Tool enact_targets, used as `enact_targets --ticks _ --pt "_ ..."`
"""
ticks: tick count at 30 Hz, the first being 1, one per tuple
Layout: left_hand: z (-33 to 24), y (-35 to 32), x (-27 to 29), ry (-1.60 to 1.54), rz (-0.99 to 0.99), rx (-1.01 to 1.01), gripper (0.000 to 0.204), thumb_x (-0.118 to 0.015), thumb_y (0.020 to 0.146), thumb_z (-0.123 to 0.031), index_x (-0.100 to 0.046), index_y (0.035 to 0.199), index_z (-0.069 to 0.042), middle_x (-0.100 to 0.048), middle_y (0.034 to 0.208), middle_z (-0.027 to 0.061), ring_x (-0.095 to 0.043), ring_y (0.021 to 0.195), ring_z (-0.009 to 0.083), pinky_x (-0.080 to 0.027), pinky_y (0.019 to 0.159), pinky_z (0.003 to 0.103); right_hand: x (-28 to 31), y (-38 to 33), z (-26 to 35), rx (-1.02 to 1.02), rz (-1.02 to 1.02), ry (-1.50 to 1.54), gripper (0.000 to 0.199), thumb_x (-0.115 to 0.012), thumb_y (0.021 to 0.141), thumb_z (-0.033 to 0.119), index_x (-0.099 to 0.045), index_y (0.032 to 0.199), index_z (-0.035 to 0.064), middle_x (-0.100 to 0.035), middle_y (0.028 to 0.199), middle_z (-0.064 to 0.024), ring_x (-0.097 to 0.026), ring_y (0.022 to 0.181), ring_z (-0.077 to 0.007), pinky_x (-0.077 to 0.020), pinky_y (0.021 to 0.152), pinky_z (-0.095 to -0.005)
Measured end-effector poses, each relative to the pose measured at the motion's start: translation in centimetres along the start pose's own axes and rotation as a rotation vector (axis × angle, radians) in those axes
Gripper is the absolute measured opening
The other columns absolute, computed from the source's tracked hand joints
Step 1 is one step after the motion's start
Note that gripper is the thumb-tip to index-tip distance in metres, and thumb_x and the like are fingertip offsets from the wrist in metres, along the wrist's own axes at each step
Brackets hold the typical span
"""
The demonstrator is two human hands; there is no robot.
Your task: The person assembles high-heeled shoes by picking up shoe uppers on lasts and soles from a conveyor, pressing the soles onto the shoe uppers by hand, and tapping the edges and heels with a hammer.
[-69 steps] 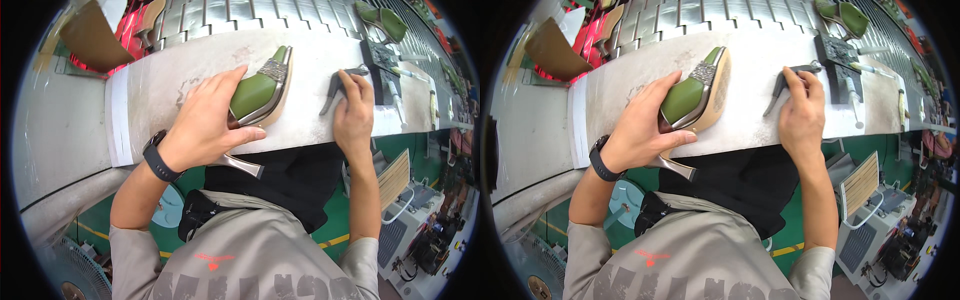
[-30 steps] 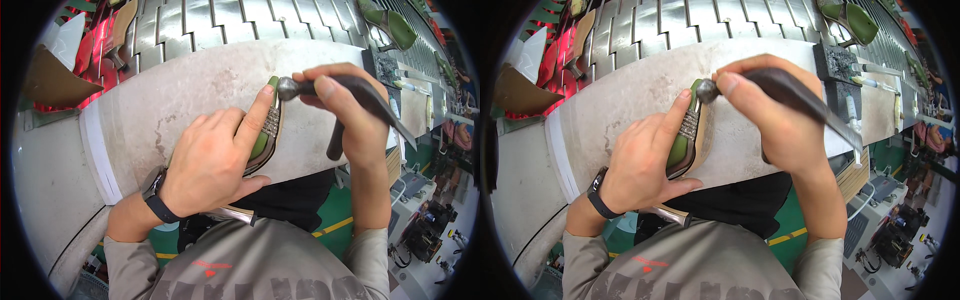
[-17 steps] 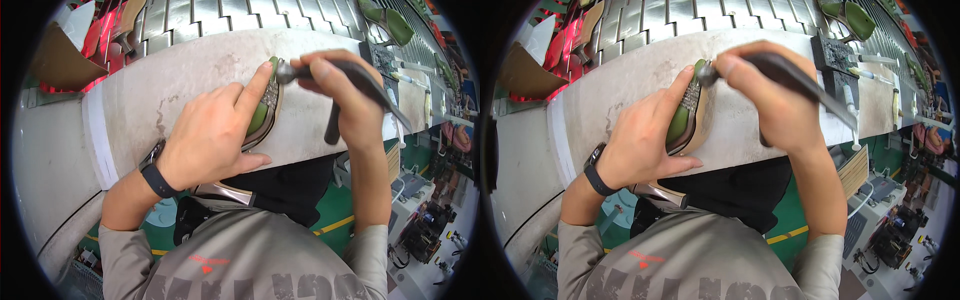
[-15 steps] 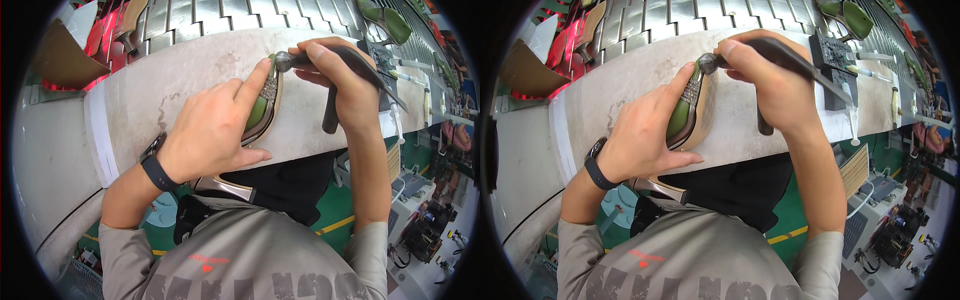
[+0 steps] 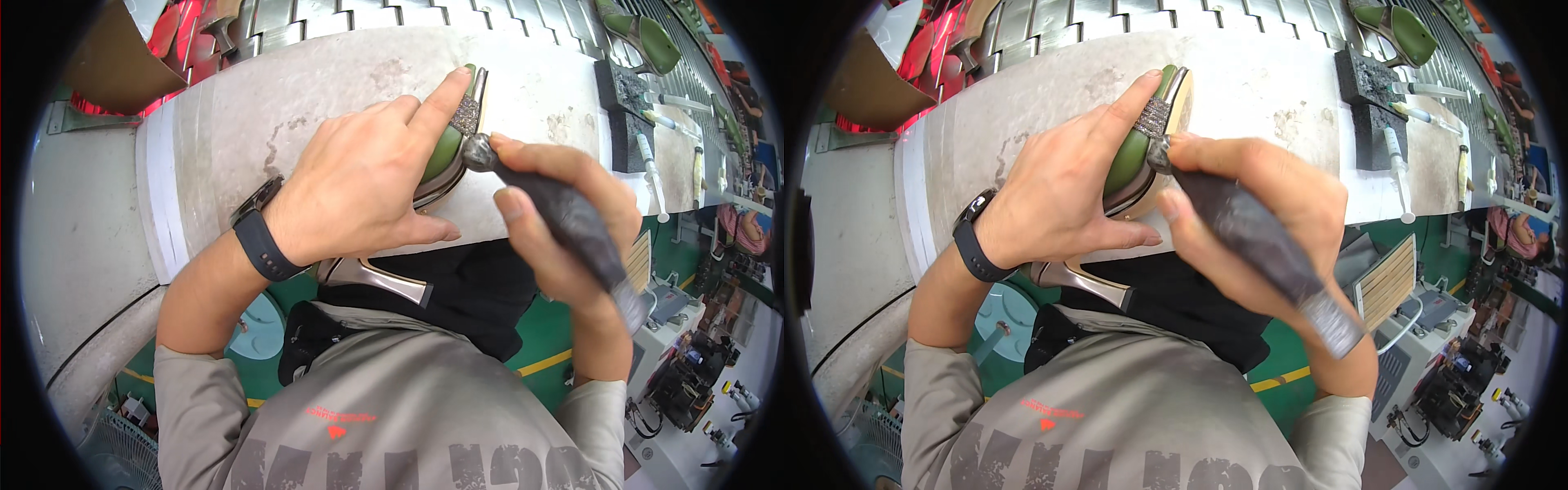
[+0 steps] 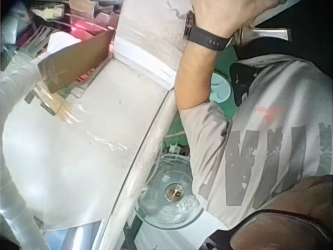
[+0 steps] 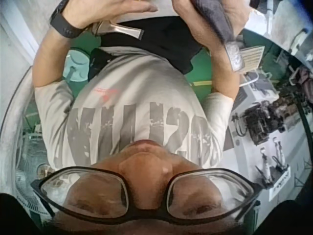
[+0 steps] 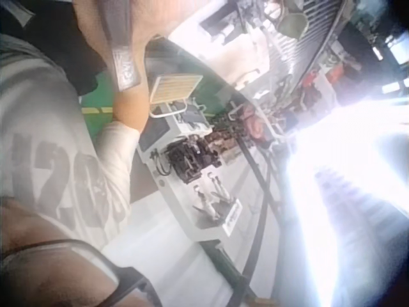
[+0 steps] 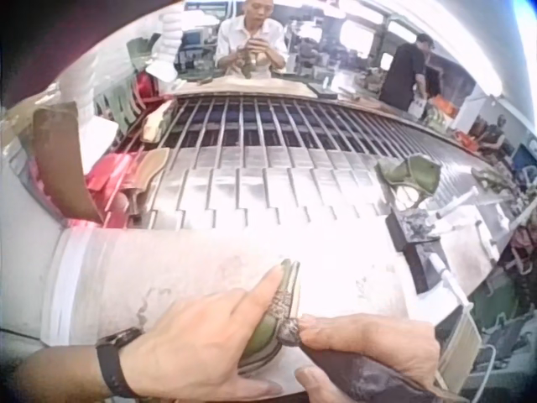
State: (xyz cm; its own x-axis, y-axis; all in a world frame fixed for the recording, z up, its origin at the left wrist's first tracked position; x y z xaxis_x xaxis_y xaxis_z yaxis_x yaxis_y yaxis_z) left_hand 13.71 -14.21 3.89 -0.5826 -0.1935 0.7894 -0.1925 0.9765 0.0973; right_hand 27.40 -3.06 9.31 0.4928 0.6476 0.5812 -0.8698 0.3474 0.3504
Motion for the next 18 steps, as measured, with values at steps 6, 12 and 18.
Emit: enact_targets --ticks 6,12,18 --pt "0.1 0.0 -0.2 0.005 -0.029 -0.023 0.121 -0.093 0.067 -0.037 -0.028 0.163 -0.004 -0.067 0.120 0.0214 -0.066 0.105 0.0436 -0.056 0.087 0.048 -2.5 -3.7 0.5 0.001 -0.124 -0.059 0.029 -0.072 0.092 0.004 -0.066 0.118 -0.0078 -0.074 0.119 -0.0268 -0.072 0.116 -0.0316 -0.0545 0.103 -0.0379" --pt "0.1 0.0 -0.1 0.008 -0.019 -0.011 0.121 -0.091 0.065 -0.029 -0.027 0.164 -0.004 -0.067 0.118 0.0219 -0.067 0.104 0.0435 -0.056 0.087 0.049 -4.7 -6.8 -0.6 -0.146 -0.461 0.199 0.032 -0.073 0.092 0.002 -0.063 0.122 -0.0054 -0.072 0.122 -0.0278 -0.072 0.116 -0.0341 -0.0563 0.102 -0.0401" --pt "0.1 0.1 -0.3 -0.002 -0.023 -0.023 0.119 -0.087 0.065 -0.022 -0.026 0.165 -0.004 -0.067 0.119 0.0227 -0.066 0.105 0.0442 -0.055 0.087 0.047 -5.9 -6.6 1.5 0.031 -0.462 -0.039 0.034 -0.082 0.078 0.002 -0.071 0.109 -0.0057 -0.075 0.106 -0.0243 -0.076 0.100 -0.0390 -0.0624 0.090 -0.0436"
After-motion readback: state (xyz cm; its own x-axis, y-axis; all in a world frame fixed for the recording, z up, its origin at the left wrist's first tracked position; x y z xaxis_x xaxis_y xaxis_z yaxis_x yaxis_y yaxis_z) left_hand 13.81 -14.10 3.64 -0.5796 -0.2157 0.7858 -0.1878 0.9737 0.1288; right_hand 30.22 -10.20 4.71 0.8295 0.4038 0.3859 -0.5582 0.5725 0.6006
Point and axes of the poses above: each hand's wrist, its own y-axis towards the middle knuckle, its own x-axis out of the back of the hand, z = x × y, the point moved 6 cm from there along y, towards the middle knuckle
